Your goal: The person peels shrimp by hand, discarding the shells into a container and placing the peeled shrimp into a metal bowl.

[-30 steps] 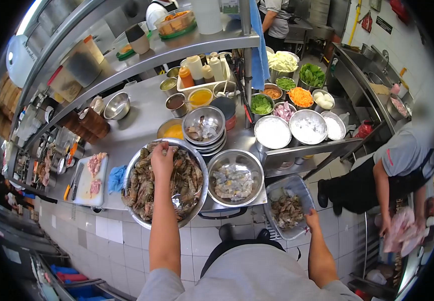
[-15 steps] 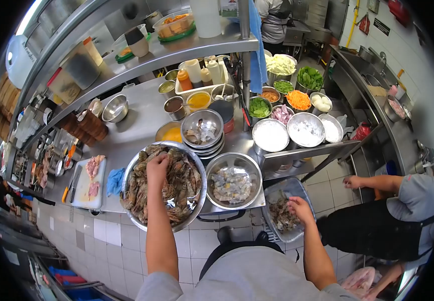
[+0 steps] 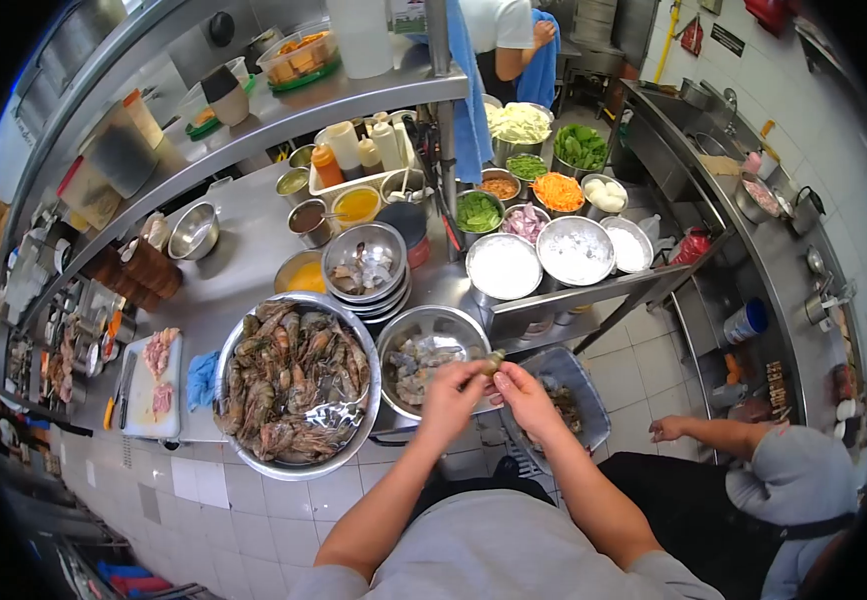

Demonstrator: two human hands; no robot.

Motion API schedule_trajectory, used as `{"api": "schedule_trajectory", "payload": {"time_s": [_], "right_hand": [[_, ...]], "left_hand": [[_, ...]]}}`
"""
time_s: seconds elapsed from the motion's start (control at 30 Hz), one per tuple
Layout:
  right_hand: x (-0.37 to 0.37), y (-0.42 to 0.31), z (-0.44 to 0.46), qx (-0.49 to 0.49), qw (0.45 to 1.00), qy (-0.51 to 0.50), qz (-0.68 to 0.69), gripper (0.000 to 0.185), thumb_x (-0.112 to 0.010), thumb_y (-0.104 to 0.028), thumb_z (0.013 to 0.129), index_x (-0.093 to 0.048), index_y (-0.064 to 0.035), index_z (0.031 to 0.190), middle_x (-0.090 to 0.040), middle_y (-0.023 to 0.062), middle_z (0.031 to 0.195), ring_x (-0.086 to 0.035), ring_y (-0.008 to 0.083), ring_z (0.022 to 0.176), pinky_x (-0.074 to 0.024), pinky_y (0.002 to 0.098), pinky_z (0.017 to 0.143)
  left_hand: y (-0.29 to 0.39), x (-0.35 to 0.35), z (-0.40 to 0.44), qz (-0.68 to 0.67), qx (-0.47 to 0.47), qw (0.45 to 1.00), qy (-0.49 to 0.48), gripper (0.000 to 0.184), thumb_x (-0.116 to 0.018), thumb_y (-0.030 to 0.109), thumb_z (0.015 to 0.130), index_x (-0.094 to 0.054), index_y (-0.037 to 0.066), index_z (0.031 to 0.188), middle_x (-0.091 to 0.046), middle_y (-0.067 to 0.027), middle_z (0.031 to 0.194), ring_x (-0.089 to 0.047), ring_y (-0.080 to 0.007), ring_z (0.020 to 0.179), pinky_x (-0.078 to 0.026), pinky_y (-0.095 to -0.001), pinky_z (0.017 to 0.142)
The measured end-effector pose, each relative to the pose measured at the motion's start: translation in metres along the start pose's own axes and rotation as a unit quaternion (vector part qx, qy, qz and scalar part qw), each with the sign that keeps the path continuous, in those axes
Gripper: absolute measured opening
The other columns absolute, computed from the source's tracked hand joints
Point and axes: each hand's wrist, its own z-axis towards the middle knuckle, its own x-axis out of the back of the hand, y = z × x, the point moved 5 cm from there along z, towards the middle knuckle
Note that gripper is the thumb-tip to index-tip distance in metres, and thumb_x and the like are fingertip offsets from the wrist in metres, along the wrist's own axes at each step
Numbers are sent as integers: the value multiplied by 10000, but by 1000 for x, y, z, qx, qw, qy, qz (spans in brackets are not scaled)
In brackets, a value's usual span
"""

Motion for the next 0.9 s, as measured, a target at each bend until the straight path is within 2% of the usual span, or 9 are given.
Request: {"api": "schedule_trajectory", "payload": {"time_s": [0.07,0.1,0.2,0.37,0.47,0.53,0.7,0.83,0.9], "right_hand": [[7,2,-5,-16,997,70,24,267,-497,-214,1039,-557,-45,1237,-642,14,1059,-587,87,931,-467,252,804],[16,5,-10,-33,989,136,50,255,-494,-215,1040,-552,-47,1222,-635,12,1054,-585,88,937,-468,254,801],[48,24,-16,-37,979,195,37,228,-484,-217,1041,-552,-58,1190,-633,15,1006,-588,100,881,-480,265,772],[63,26,-27,-88,993,67,46,167,-464,-221,1048,-553,-80,1043,-607,6,883,-525,93,716,-455,242,677],[80,36,-27,-99,990,79,-60,238,-490,-275,1030,-599,-65,1007,-627,19,893,-527,92,725,-459,250,665],[85,32,-32,-115,984,99,-96,250,-494,-281,1026,-608,-64,979,-630,17,874,-522,95,709,-460,254,652],[97,43,-35,-107,975,104,-167,279,-500,-300,1023,-620,-58,957,-625,4,808,-527,92,682,-469,269,620],[87,14,-39,-20,932,135,-336,290,-521,-282,1000,-612,-8,980,-658,117,824,-624,235,729,-493,364,655],[85,7,-39,15,894,139,-426,293,-528,-273,989,-607,9,987,-666,166,850,-650,302,770,-499,403,682]], "left_hand": [[23,-28,-4,182,-141,973,-30,226,-701,124,823,-705,35,1031,-647,-130,968,-597,-327,941,-474,-417,835],[26,-39,-5,204,-114,969,-85,263,-720,119,785,-695,26,1030,-625,-145,1042,-572,-360,1033,-456,-422,930],[13,-51,-2,178,-115,972,-101,321,-728,111,776,-679,36,1084,-617,-138,1076,-576,-343,1045,-457,-414,932],[13,-68,20,168,-198,958,-120,552,-671,44,777,-592,117,1318,-620,-144,1140,-587,-347,1080,-469,-428,930],[2,-80,27,112,-89,959,-245,559,-650,37,785,-592,143,1331,-625,-146,1101,-615,-336,1012,-498,-402,877],[3,-82,26,131,-89,958,-240,513,-627,33,797,-621,153,1296,-622,-135,1032,-633,-315,953,-513,-395,830],[10,-93,16,248,-237,920,-188,375,-611,42,818,-672,102,1183,-609,-119,939,-650,-307,857,-521,-430,759],[-7,-103,14,233,-189,937,-181,352,-605,53,836,-667,83,1182,-617,-133,931,-648,-329,843,-524,-435,745],[-20,-105,15,166,-94,967,-169,340,-600,64,851,-657,72,1185,-626,-147,936,-640,-352,854,-522,-441,752]]}}
